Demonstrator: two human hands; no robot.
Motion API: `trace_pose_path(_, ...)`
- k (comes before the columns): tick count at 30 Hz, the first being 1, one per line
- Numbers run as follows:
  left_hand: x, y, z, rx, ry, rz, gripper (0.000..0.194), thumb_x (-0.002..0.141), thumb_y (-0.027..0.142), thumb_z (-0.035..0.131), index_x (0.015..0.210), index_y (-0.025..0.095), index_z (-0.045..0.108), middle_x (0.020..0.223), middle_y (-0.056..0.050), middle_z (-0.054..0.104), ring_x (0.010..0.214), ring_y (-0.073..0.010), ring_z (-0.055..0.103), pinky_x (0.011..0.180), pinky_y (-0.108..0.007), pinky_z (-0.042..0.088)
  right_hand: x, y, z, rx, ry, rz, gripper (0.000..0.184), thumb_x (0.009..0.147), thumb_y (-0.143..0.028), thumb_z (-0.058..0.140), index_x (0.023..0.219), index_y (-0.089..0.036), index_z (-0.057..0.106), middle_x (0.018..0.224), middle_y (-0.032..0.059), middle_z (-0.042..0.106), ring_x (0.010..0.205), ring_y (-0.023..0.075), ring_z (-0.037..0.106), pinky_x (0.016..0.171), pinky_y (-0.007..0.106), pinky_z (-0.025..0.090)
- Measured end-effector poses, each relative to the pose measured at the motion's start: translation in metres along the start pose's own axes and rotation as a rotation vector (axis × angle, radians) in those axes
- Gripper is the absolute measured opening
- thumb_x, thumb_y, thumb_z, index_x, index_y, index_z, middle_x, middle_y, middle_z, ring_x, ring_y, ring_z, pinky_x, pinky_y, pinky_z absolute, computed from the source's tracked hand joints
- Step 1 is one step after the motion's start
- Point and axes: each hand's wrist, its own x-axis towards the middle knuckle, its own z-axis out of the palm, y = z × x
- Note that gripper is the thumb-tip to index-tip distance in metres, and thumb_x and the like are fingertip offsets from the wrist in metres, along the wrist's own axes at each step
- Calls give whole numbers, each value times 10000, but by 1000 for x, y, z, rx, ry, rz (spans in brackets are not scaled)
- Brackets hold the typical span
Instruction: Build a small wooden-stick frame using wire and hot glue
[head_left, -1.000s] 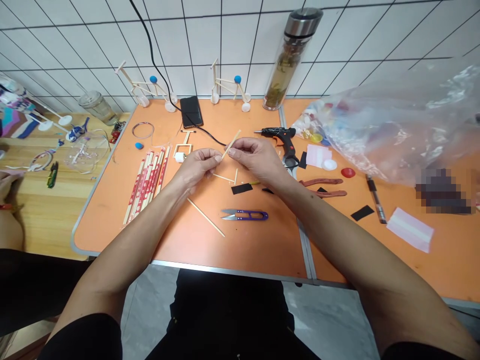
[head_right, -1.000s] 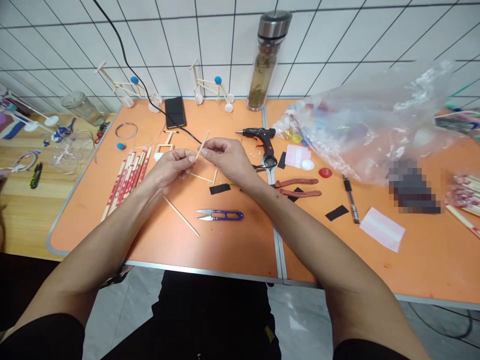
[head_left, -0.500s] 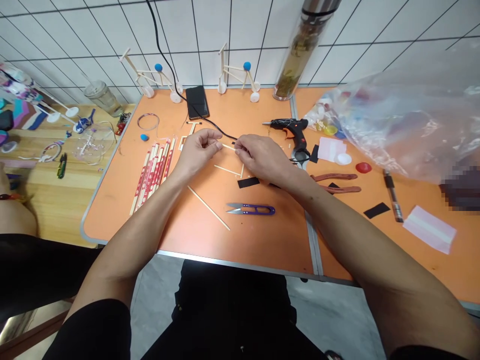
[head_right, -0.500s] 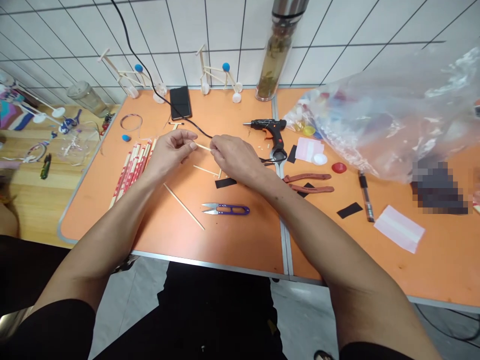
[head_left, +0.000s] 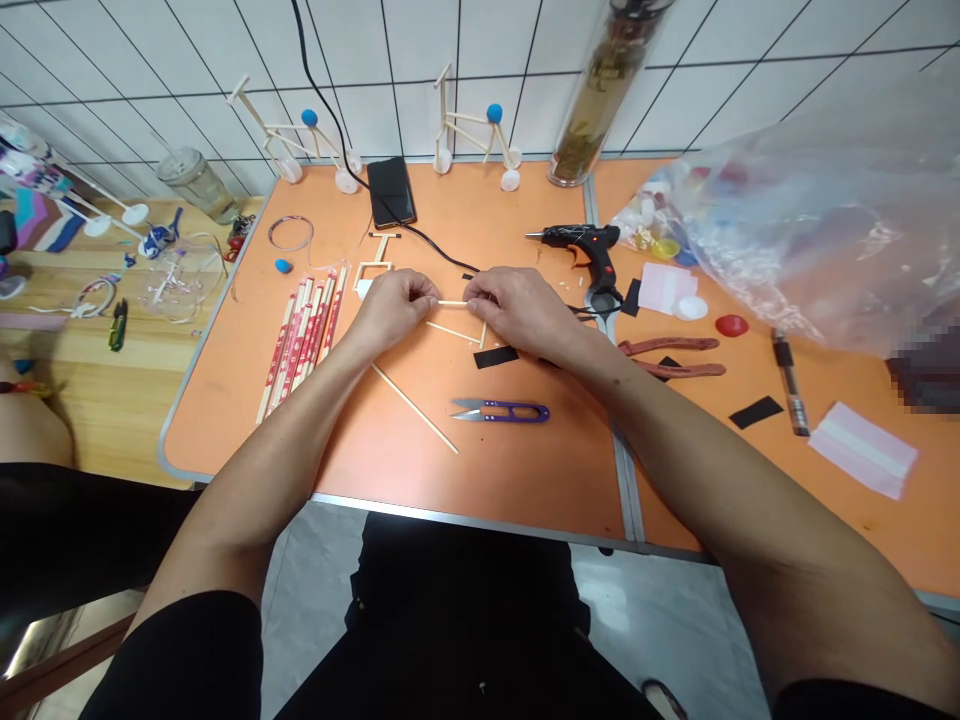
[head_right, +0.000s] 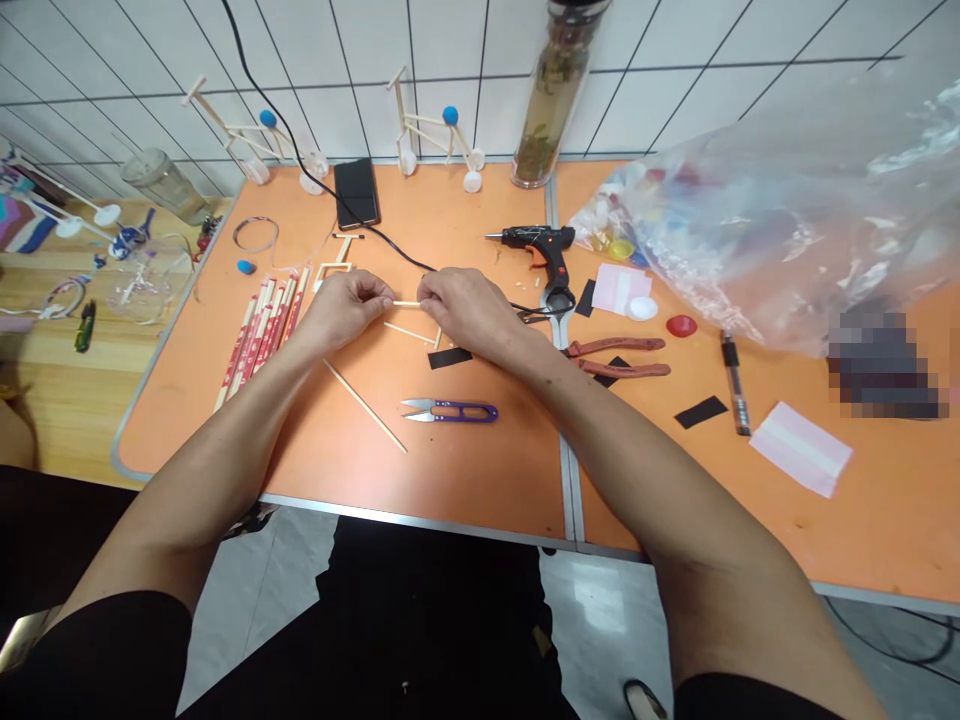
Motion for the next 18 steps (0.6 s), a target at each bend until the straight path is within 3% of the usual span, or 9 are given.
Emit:
trace_pose_path(8, 0, -3, -3, 120, -12, -11, 112, 867, 177, 760, 866, 217, 864, 1013, -88, 858, 909, -262, 729, 905, -396, 575, 0, 11, -7, -24, -20, 42, 357, 1046, -164, 549, 1155, -173, 890, 1209, 155, 881, 1095, 330, 759, 899, 406, 482)
trace_pose_path(18, 0, -5, -1, 144, -33, 7, 131, 848, 167, 737, 829, 205, 860, 989, -93, 837, 905, -259, 735, 866, -393, 552, -1, 24, -12, -8, -50, 38, 313, 1018, -157, 609, 1106, -183, 909, 1151, 130, 884, 1048, 305, 772, 883, 395, 492)
